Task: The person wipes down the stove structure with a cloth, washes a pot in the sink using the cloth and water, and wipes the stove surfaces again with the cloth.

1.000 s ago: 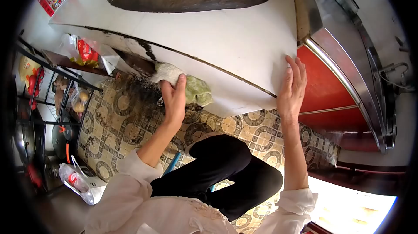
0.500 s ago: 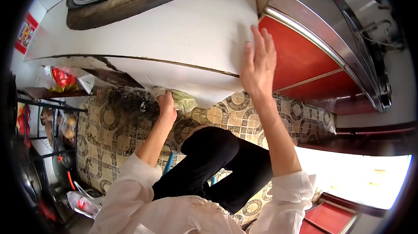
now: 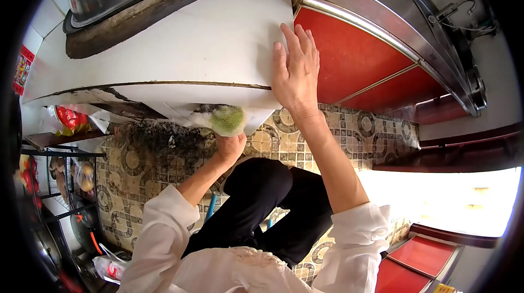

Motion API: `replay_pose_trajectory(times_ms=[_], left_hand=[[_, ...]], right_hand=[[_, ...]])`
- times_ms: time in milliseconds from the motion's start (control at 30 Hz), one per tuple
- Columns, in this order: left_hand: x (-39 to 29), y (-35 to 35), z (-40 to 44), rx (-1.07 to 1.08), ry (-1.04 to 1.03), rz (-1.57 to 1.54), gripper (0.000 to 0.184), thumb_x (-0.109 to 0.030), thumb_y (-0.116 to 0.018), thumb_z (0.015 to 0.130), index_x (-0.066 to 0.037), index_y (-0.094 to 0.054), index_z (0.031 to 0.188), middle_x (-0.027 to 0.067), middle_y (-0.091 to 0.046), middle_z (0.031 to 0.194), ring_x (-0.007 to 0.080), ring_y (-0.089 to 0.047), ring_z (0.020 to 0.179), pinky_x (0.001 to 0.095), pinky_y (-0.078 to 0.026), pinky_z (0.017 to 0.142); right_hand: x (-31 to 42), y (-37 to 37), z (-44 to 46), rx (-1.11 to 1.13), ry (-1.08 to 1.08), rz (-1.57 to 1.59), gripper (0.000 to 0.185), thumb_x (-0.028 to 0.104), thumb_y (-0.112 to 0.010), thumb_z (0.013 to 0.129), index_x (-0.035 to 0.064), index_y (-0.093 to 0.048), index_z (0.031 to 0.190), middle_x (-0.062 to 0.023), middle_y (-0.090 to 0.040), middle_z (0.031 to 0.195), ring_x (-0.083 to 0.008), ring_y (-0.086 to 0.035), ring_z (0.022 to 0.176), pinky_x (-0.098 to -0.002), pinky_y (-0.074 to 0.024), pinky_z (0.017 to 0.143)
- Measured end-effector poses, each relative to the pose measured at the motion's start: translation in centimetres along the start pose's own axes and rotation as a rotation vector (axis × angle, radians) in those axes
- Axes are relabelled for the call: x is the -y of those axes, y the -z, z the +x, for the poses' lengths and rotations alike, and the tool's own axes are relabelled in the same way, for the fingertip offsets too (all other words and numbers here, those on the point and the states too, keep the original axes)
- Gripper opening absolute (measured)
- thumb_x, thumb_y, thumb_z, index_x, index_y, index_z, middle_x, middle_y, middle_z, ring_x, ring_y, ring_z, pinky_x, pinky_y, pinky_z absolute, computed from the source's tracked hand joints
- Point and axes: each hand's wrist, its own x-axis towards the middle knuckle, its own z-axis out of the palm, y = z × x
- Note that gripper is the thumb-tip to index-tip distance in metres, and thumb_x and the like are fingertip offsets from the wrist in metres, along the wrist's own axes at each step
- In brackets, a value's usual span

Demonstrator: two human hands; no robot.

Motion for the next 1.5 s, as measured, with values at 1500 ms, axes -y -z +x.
replay_pose_trajectory(times_ms=[1500], left_hand=[[-3.2,1.5,4.6,0.58,1.392,-1.413,0.042,-0.02,-0.061,0.081,-0.007,-0.048,0.118,0.011,-0.052,0.118,0.0277,-0.045,0.117,0.0529,-0.025,0.103]], right_hand=[[-0.2,-0.2,-0.3,-0.061,-0.102,0.035,0.042,0.03,-0.042,0.09,0.0081,-0.046,0.126,-0.0216,-0.039,0.134,-0.038,-0.027,0.131,-0.0538,-0.0182,0.106]])
